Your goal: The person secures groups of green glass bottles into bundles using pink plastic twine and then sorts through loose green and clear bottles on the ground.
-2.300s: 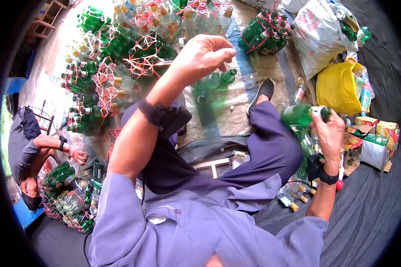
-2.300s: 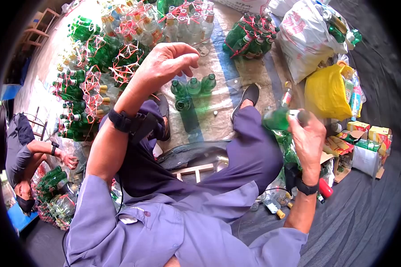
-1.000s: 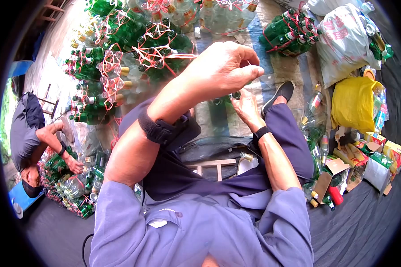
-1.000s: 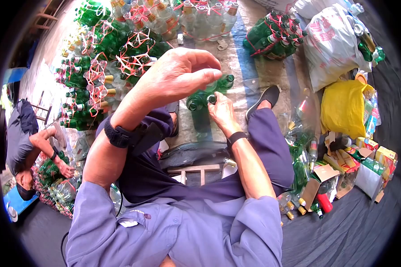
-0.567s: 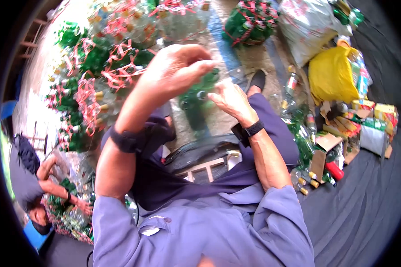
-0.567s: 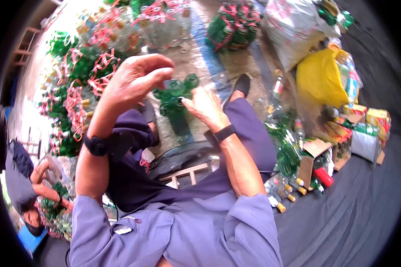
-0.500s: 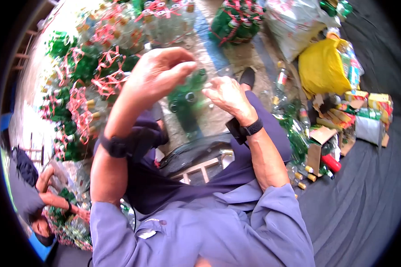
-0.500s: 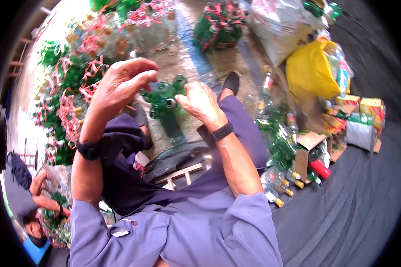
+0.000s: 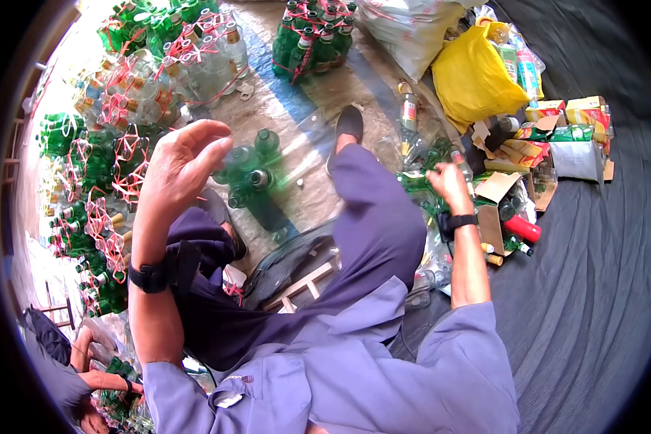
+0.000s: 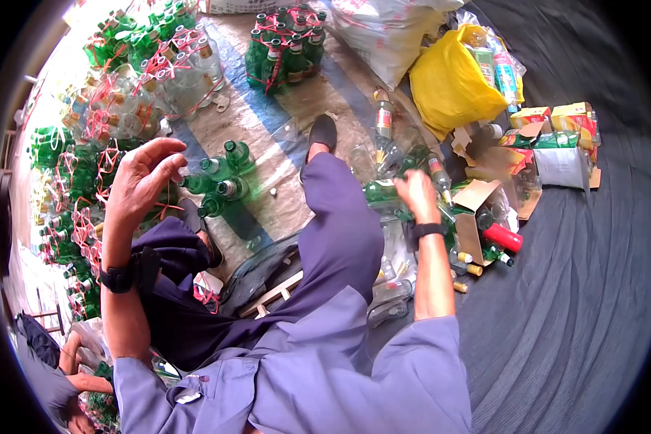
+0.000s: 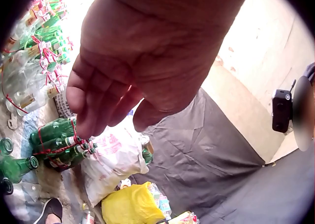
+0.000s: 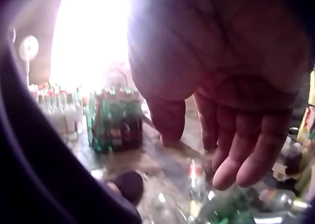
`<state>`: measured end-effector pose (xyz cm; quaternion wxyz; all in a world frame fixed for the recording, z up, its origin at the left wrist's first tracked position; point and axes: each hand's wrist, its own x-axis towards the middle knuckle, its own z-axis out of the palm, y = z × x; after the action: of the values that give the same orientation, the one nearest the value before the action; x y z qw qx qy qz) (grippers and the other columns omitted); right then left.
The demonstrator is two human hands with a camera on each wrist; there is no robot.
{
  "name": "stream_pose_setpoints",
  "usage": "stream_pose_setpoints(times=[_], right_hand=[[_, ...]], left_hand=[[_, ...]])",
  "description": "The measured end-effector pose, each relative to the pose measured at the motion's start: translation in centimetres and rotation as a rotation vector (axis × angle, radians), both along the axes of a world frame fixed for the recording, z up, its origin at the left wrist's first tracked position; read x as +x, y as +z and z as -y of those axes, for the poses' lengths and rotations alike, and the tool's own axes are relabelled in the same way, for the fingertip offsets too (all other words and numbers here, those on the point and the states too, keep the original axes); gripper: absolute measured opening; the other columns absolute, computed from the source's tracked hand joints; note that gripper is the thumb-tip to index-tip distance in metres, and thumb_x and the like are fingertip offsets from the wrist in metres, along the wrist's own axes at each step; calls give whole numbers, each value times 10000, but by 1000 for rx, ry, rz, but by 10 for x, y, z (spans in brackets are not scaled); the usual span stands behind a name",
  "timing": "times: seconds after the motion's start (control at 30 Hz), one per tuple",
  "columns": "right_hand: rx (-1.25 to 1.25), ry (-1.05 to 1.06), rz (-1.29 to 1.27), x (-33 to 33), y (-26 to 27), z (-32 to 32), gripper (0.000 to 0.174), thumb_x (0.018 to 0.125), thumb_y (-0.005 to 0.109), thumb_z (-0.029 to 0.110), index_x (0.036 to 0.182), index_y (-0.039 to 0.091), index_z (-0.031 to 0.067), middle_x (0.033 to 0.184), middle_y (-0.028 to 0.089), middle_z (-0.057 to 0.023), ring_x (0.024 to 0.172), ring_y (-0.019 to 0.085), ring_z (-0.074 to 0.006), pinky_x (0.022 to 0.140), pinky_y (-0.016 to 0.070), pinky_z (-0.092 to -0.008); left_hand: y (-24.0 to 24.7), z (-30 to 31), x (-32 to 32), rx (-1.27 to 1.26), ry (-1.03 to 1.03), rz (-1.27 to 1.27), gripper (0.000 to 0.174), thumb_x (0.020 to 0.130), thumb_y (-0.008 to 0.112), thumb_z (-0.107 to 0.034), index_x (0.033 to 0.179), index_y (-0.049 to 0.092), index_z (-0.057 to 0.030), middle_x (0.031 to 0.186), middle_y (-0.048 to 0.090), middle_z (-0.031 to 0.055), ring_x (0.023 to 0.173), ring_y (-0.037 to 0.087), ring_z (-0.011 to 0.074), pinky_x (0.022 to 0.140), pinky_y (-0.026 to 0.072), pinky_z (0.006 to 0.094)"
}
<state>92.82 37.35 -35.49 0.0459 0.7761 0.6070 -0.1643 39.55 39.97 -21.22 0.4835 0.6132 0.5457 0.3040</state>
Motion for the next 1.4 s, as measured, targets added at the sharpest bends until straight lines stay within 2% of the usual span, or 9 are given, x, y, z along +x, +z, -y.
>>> stream_pose_setpoints(times=[0.13,0.23,0.27,0.4,0.53,0.67,0.9,1.13,1.4], right_hand=[[-90,-156,102,5,-45,64,677,778,809,247,1375,566,38,1230,667,-247,1117,655,-416,947,536,-482],[-174,-119,98,16,-85,95,600,775,803,233,1290,572,28,1176,659,-194,1118,615,-424,928,533,-524],[-102,-63,179,14,-94,105,466,819,739,221,1226,610,34,1201,657,-173,1159,589,-388,931,520,-518],[0,-2,363,26,-124,112,284,885,590,204,1104,668,42,1128,673,-157,1104,605,-354,899,504,-508],[-74,18,451,36,-134,103,193,897,568,173,1006,675,53,1071,662,-152,1045,622,-331,849,519,-517],[-82,129,445,35,-130,110,192,888,579,170,990,646,21,1010,651,-166,1023,629,-345,747,556,-495],[-17,109,425,28,-94,141,195,834,578,107,997,581,1,1018,622,-193,1001,623,-357,792,552,-470],[172,-12,438,52,-70,175,290,909,588,131,1174,569,16,1167,622,-165,1070,617,-372,827,538,-511],[265,-245,460,70,-38,190,344,947,642,222,1202,574,1,1126,655,-206,1020,653,-400,830,530,-505]], left_hand=[[2,0,10,-20,-4,-31,249,964,666,-164,1096,677,47,843,680,31,761,621,79,704,507,250],[-2,-3,12,-33,-6,-22,239,966,667,-147,1098,674,51,843,674,24,751,606,73,699,501,244],[-4,-3,11,-44,-36,-36,258,977,668,-147,1133,661,58,887,678,30,778,616,81,727,508,246],[-1,-5,16,-82,-59,-116,271,984,673,-138,1166,651,62,936,684,31,807,626,85,752,516,247],[-1,-6,19,-48,-66,-118,254,985,669,-130,1162,662,53,933,688,24,821,623,78,754,516,244],[-1,-6,20,-11,-65,-126,249,981,673,-126,1153,667,53,926,689,17,840,608,65,754,509,243],[5,-3,19,37,-93,-179,254,979,675,-141,1140,663,55,909,682,16,829,593,58,738,495,238],[9,6,17,66,-79,-199,265,972,679,-160,1138,663,47,922,719,38,827,614,65,733,505,248],[13,10,14,156,-110,-254,275,960,681,-182,1121,669,41,895,736,103,797,662,115,730,531,283]])
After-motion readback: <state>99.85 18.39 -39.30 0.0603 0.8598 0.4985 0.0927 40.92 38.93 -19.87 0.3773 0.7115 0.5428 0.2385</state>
